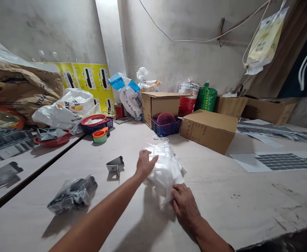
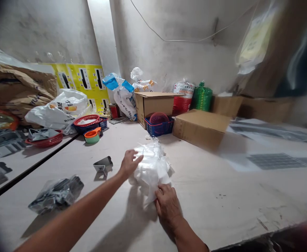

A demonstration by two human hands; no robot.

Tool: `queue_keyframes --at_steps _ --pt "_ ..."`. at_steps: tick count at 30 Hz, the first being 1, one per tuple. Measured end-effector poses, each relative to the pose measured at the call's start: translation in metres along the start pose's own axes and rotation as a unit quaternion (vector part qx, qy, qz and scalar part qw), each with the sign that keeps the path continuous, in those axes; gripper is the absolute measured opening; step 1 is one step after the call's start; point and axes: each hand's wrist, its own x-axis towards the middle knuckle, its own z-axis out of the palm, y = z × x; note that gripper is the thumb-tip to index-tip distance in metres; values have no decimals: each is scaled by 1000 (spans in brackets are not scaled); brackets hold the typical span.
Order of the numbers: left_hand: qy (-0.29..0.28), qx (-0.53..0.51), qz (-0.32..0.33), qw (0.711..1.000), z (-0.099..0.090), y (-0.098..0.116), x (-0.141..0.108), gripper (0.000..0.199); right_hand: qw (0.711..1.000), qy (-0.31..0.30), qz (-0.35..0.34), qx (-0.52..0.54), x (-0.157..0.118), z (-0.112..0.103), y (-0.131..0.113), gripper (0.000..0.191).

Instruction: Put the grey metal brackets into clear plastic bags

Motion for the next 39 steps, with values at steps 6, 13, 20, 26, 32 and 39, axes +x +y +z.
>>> queue_keyframes --at_steps 6,13,20,26,32,39 --pt "-149 -65 -73 984 -20 -34 -104 35 989 31 -142 -8 -4 -4 -21 21" --pt "-95 -75 -147 982 -75 -50 -127 35 978 -46 -199 39 8 7 -52 46" --pt "2 -132 -222 966 -124 -71 -143 32 992 -126 -9 6 45 29 -48 52" --pt "38 -227 -247 941 -125 -78 -154 31 980 -178 88 0 85 53 -38 55" --pt "50 -294 -261 918 -118 -70 -150 31 968 -199 149 23 134 61 -17 59" --pt "63 -351 -247 901 -111 -68 -142 31 973 -181 98 100 102 50 -39 47"
